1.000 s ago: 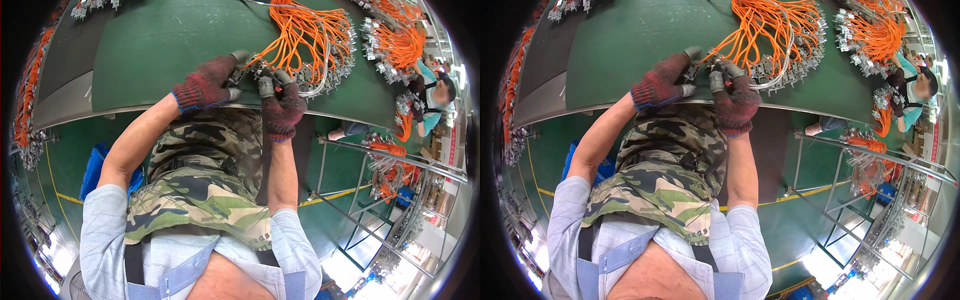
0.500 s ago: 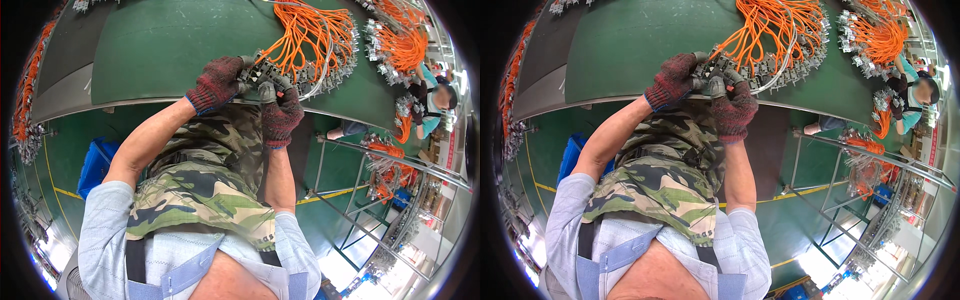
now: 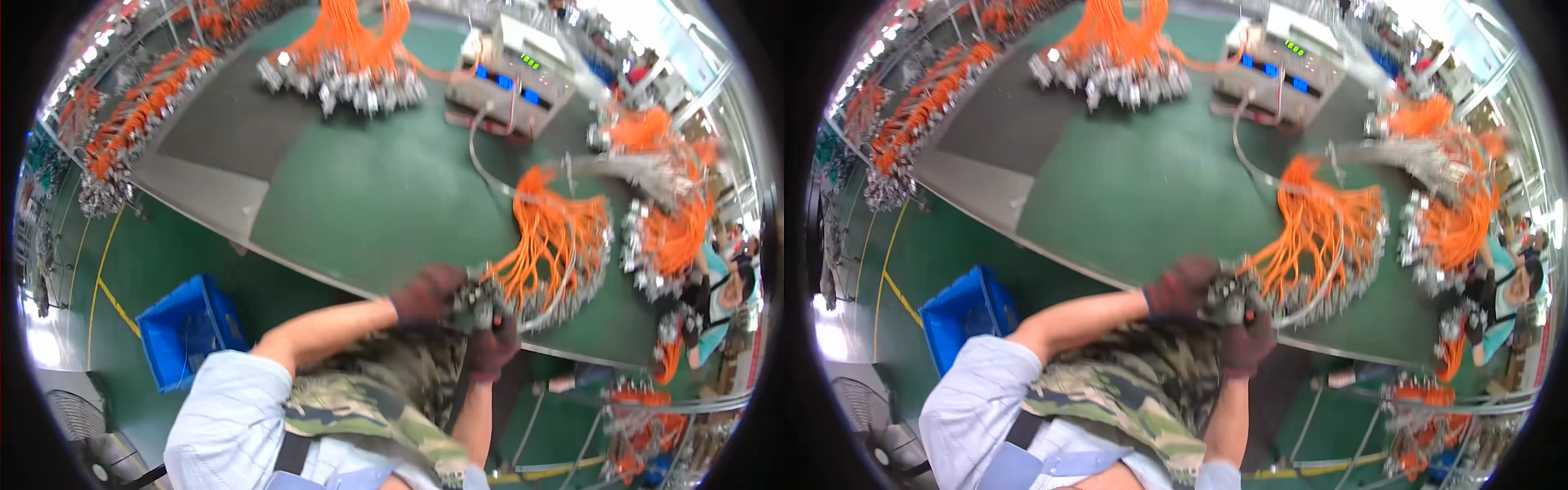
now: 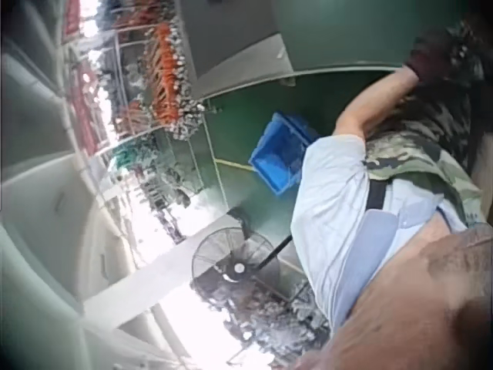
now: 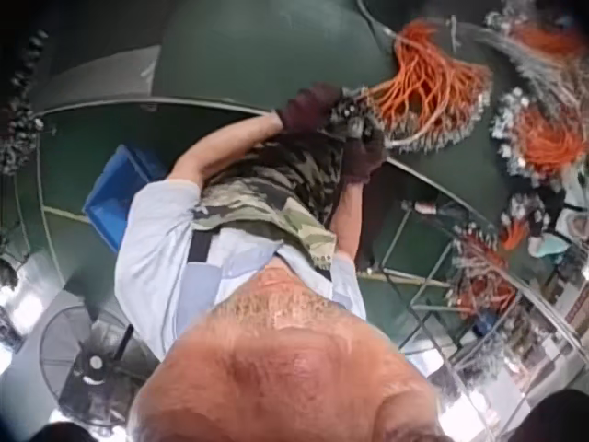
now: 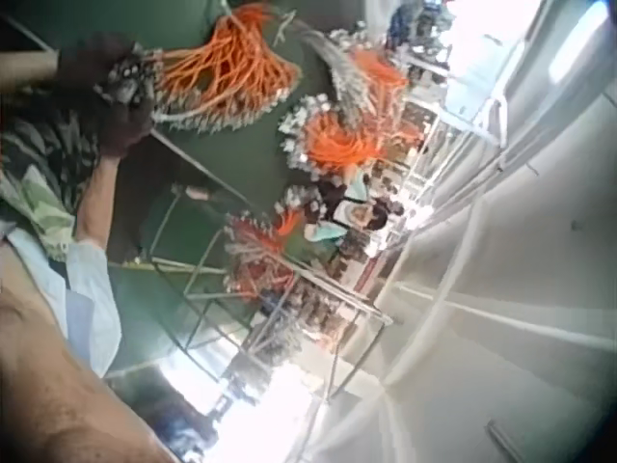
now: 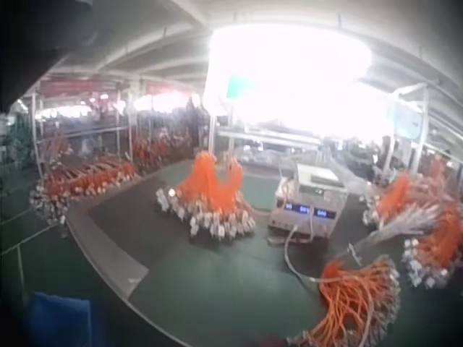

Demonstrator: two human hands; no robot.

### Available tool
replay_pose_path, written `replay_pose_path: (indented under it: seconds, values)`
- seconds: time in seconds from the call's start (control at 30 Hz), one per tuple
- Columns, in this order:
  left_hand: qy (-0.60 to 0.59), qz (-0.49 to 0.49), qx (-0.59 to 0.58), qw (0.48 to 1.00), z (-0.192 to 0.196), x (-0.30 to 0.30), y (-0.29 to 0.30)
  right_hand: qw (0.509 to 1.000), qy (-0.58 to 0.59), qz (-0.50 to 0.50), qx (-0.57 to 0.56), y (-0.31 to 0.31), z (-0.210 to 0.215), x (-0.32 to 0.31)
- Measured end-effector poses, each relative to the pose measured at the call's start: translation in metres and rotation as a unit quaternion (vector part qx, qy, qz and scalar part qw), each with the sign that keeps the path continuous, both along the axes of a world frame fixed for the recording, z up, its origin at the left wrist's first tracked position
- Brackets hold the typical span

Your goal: Assembling or inspecting electrical wire harnesses at a factory workbench.

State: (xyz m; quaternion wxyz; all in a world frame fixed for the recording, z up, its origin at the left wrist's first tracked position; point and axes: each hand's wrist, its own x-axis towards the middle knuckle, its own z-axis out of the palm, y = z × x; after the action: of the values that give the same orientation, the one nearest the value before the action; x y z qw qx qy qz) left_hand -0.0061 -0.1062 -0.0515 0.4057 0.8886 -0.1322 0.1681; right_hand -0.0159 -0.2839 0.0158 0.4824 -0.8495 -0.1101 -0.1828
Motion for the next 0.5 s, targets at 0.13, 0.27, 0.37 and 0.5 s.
replay_pose_path:
  seconds: [0.13, 0.27, 0.37, 0.5]
  values:
    - [-0.038, 0.027, -0.030, 0.998, 0.020, -0.011, -0.004, 0.997, -0.009, 0.029, 0.066, -0.005, -0.013, -0.001]
    - [-0.053, 0.045, -0.037, 0.997, 0.028, -0.007, -0.002, 0.994, 0.015, 0.055, 0.089, -0.007, -0.026, 0.011]
    - [0.009, 0.040, 0.007, 0.999, 0.023, 0.000, -0.003, 0.989, 0.033, 0.077, 0.124, -0.003, -0.019, 0.008]
    - [-0.021, 0.060, 0.001, 0.998, 0.027, -0.002, 0.000, 0.960, 0.055, 0.122, 0.246, 0.006, -0.015, 0.009]
